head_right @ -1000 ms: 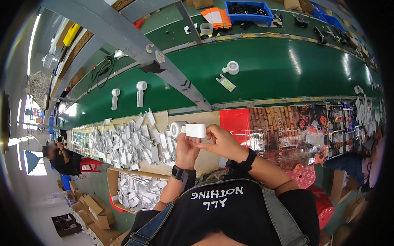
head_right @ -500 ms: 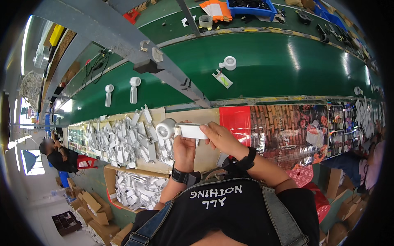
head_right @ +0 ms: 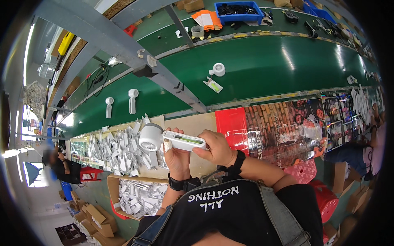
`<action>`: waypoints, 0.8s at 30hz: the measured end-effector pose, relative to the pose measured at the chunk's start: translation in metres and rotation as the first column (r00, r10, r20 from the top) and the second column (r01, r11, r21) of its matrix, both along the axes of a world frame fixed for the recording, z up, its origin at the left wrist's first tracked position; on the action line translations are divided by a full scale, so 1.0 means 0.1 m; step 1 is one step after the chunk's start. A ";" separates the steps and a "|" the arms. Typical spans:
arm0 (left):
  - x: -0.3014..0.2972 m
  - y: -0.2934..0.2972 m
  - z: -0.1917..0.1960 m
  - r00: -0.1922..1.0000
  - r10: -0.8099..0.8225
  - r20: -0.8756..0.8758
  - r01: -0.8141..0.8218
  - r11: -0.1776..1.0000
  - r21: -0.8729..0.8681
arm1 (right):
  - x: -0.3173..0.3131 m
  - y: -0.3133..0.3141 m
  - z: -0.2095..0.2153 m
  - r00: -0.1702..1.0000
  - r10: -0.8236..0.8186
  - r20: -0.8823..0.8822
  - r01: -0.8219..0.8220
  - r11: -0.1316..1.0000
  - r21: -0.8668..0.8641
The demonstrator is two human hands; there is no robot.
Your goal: Assemble components of small electronic fans in a factory setting.
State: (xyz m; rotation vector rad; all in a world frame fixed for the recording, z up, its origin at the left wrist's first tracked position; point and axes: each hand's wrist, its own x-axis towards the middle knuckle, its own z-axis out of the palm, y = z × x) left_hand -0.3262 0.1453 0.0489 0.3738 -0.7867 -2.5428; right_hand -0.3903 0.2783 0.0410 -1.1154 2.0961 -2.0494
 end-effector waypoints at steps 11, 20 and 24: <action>-0.93 -1.51 -0.81 0.883 0.304 0.357 -0.097 0.862 -0.497 | -0.71 0.22 -1.48 0.856 -0.291 0.427 0.177 0.942 0.286; -1.61 -2.55 -1.92 0.684 0.553 0.475 0.495 0.126 -0.859 | -1.82 -0.58 -1.80 0.876 -0.481 -0.045 0.366 0.599 0.712; -1.70 -2.35 -2.01 0.710 0.678 0.190 0.273 -0.015 -0.962 | -2.08 -0.74 -2.36 0.909 -0.372 -0.190 0.350 0.431 0.831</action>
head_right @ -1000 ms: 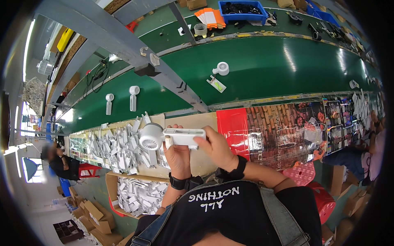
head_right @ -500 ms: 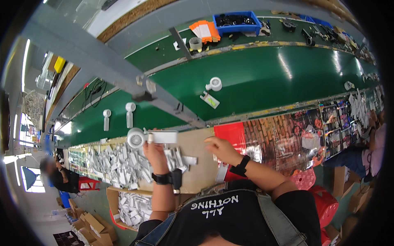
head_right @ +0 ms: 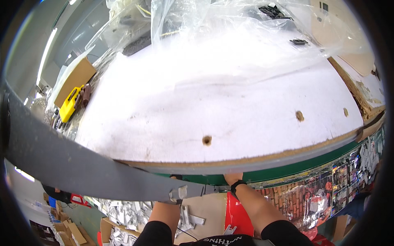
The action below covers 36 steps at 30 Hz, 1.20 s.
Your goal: Assemble components of small electronic fans in a factory setting.
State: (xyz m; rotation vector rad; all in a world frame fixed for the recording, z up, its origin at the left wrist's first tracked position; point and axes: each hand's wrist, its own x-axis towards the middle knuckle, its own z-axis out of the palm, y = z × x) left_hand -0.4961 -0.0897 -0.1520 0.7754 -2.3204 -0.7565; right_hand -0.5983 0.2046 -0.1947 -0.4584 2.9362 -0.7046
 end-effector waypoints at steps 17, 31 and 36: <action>1.36 2.51 1.25 0.917 -0.084 -0.390 0.366 -0.211 0.906 | 1.84 1.03 2.06 0.484 0.531 0.695 0.259 0.672 -0.694; 2.04 2.69 2.45 0.844 -0.340 -0.415 0.276 -0.388 0.879 | 2.27 1.58 2.49 0.759 0.636 0.140 -0.340 0.570 -0.748; 2.14 2.60 2.45 0.810 -0.392 -0.436 0.304 -0.356 0.884 | 2.46 1.75 2.42 0.352 0.796 0.492 0.556 0.245 -0.794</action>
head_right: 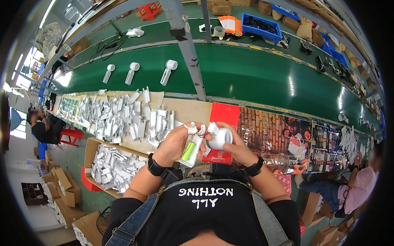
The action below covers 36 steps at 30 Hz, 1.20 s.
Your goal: Assemble components of small electronic fans in a factory setting.
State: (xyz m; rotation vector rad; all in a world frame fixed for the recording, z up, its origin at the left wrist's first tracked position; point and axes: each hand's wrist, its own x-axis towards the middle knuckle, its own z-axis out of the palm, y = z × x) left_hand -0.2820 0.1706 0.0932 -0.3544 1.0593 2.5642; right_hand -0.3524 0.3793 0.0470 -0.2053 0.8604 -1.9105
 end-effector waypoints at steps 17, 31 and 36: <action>0.11 0.06 -0.13 0.940 -0.330 0.087 0.336 0.846 -0.415 | -0.33 0.16 0.27 -0.623 0.247 -0.742 0.515 0.843 -0.152; 0.07 0.04 -0.06 0.928 -0.363 -0.086 0.270 0.812 -0.517 | -0.15 0.20 0.30 0.691 0.149 -0.707 0.083 0.956 0.281; 0.05 0.02 -0.03 0.920 -0.383 -0.077 0.277 0.779 -0.563 | -0.16 0.20 0.18 0.873 0.166 -0.459 -0.040 0.962 0.271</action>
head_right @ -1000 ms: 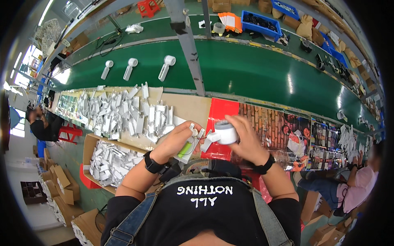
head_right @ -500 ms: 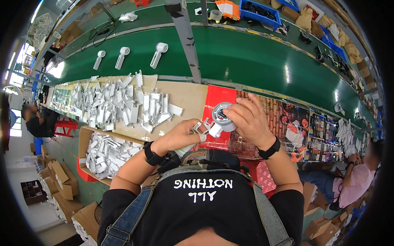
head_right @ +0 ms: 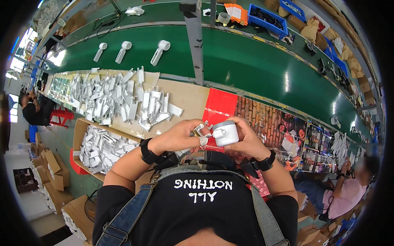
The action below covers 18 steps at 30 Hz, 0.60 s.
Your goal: Assemble components of small electronic fans in a factory setting.
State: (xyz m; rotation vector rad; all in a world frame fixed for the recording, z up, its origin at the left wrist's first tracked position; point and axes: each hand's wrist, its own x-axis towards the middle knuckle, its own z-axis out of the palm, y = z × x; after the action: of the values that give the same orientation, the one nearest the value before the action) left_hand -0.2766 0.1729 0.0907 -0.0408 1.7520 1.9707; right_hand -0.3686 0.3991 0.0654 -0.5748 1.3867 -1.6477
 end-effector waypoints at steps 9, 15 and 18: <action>-0.01 0.00 -0.03 0.999 -0.013 -0.037 0.008 0.993 -0.122 | -0.09 0.00 -0.02 0.913 -0.085 -0.399 0.084 0.996 -0.021; 0.02 -0.01 -0.09 0.993 -0.021 -0.113 -0.003 0.978 -0.208 | -0.18 0.00 0.19 0.541 0.000 -0.841 0.087 0.995 0.055; 0.02 0.00 -0.11 0.991 -0.025 -0.133 -0.004 0.978 -0.210 | -0.20 0.02 0.19 0.506 0.012 -0.863 0.065 0.997 0.052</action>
State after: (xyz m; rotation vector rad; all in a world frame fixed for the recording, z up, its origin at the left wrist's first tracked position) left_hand -0.2748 0.1727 0.0801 0.0314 2.0384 1.8096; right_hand -0.3889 0.4012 0.0848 -1.4897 2.1605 -1.3135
